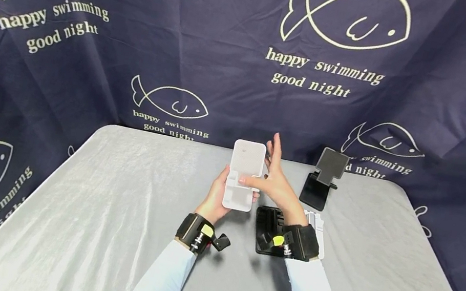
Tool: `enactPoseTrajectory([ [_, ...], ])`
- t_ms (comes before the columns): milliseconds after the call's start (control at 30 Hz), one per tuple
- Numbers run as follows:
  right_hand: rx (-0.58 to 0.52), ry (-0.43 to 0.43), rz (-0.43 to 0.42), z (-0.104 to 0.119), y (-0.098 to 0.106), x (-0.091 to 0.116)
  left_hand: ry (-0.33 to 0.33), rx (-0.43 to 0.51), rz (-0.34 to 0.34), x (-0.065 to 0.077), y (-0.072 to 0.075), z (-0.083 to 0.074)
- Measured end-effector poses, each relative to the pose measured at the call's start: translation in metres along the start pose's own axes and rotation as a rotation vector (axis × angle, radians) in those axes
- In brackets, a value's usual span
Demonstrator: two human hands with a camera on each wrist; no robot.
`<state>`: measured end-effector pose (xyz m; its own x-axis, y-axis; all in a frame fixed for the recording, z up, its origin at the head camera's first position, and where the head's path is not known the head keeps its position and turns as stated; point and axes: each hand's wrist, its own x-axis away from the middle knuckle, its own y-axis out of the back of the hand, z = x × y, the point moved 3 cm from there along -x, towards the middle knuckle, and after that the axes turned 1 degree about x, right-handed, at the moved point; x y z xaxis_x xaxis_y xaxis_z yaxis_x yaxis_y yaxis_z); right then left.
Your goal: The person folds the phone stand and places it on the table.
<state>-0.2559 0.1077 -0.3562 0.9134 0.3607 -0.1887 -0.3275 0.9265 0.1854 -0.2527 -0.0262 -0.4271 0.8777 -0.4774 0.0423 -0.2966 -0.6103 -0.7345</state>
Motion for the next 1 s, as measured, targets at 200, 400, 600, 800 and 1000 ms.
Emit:
enactPoseTrajectory([
  [200, 0.009, 0.019, 0.118, -0.007, -0.003, -0.005, 0.015, 0.04, 0.035, 0.0, -0.002, 0.002],
  [400, 0.016, -0.006, 0.089, -0.01, -0.002, -0.006, 0.009, 0.049, 0.035, 0.0, -0.001, 0.003],
  [600, 0.015, 0.003, 0.071, -0.011, -0.003, -0.008, 0.008, 0.05, 0.005, 0.0, 0.0, 0.003],
  [800, 0.042, 0.015, 0.005, -0.013, -0.002, -0.011, 0.002, 0.022, -0.003, 0.0, -0.002, 0.003],
  [1000, 0.134, 0.03, -0.115, -0.017, -0.003, -0.013, 0.002, 0.019, 0.022, 0.001, -0.004, 0.004],
])
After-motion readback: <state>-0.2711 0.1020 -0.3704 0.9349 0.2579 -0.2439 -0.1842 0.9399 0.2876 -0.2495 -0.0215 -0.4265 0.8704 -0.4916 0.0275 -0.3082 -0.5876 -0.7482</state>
